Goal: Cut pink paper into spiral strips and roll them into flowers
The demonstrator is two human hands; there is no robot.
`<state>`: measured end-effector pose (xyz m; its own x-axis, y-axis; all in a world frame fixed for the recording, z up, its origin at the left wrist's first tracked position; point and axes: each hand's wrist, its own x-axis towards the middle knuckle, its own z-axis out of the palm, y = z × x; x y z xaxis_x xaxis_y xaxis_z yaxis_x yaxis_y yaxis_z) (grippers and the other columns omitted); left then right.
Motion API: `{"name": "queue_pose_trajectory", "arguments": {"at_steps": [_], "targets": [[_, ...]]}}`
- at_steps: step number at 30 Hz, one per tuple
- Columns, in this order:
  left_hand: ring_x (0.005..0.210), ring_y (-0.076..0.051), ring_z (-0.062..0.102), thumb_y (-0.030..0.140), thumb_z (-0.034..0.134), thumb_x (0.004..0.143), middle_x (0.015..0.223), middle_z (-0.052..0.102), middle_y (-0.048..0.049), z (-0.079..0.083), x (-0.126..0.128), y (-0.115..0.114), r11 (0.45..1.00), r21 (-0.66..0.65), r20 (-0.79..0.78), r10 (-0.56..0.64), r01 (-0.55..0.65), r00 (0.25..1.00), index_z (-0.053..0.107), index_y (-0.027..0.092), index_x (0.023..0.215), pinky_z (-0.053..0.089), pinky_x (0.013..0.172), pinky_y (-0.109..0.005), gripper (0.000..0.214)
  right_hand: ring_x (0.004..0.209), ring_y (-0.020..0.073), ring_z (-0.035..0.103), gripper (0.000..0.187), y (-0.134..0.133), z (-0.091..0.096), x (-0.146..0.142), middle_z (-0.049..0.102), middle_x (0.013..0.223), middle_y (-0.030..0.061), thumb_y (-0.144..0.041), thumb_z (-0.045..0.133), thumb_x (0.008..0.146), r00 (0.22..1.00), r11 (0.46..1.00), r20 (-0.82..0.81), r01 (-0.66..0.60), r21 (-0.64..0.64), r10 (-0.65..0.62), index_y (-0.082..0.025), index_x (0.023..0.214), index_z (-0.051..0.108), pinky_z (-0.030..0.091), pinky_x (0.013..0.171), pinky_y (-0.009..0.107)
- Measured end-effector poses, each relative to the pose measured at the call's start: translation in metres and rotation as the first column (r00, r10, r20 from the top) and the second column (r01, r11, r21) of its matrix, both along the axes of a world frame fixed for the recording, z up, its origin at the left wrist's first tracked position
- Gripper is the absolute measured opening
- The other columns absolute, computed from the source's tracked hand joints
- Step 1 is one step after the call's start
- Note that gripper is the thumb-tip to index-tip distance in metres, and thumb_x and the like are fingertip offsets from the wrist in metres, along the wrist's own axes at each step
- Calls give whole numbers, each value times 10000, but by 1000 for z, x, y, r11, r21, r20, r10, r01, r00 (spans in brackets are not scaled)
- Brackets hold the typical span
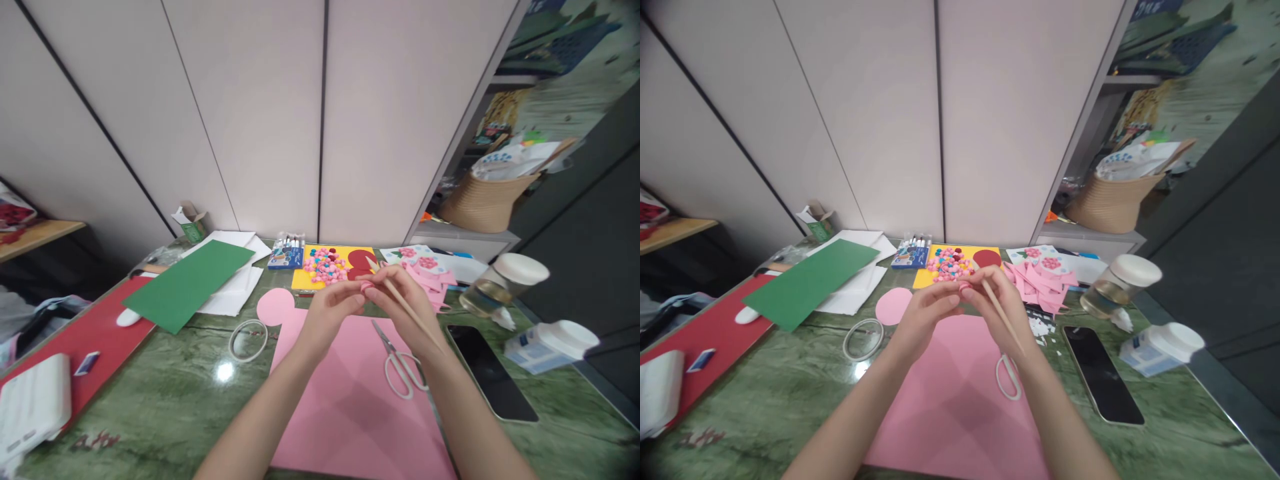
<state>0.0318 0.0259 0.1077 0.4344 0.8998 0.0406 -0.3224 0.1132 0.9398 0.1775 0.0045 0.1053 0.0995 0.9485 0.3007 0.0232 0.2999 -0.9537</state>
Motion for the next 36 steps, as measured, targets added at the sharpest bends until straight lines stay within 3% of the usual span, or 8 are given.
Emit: {"name": "queue_pose_trajectory", "arguments": {"at_steps": [9, 17, 22, 26, 32, 36], "targets": [[967, -193, 603, 202, 671, 713, 1017, 697, -47, -4, 2, 0, 1000, 6, 32, -4, 4, 999, 723, 210, 893, 477, 797, -293, 188, 778, 121, 615, 140, 0, -2, -2, 621, 859, -14, -229, 645, 807, 995, 995, 80, 52, 80, -59, -245, 885, 529, 499, 662, 222], [822, -142, 608, 308, 743, 679, 851, 687, -35, -5, 5, 2, 992, -126, 59, -2, 10, 998, 719, 179, 803, 475, 787, -293, 180, 776, 135, 640, 274, -2, 3, 1, 638, 849, -17, -227, 734, 717, 999, 999, 25, -28, -20, 28, -247, 876, 513, 528, 646, 234], [795, -124, 607, 336, 718, 713, 835, 684, -43, -5, 3, 4, 975, -208, 147, -44, 74, 988, 723, 161, 834, 455, 776, -269, 214, 829, 135, 634, 187, -3, 6, 1, 621, 886, -13, -267, 669, 791, 995, 999, 90, -52, 8, 51, -249, 902, 520, 518, 705, 241], [757, -118, 615, 349, 703, 728, 790, 685, -49, -2, 2, 5, 967, -245, 190, -27, 74, 981, 709, 143, 771, 440, 734, -245, 211, 891, 150, 617, 136, -3, 5, 4, 615, 925, 6, -329, 605, 846, 986, 999, 164, -4, 49, -4, -248, 934, 541, 495, 766, 266], [742, -110, 609, 326, 715, 715, 792, 672, -47, 1, 2, 6, 954, -289, 229, -11, 79, 973, 692, 139, 736, 440, 703, -232, 190, 952, 189, 623, 148, -1, -1, 8, 641, 981, 28, -367, 552, 880, 991, 999, 126, 30, 39, -34, -252, 970, 525, 470, 872, 358], [775, -117, 611, 337, 703, 729, 845, 669, -54, -1, 2, 5, 958, -276, 213, -25, 84, 977, 701, 141, 770, 444, 694, -225, 200, 962, 194, 624, 175, -3, -2, 2, 637, 998, 31, -357, 602, 844, 992, 997, 121, 21, 75, -30, -257, 965, 525, 498, 837, 346]]}}
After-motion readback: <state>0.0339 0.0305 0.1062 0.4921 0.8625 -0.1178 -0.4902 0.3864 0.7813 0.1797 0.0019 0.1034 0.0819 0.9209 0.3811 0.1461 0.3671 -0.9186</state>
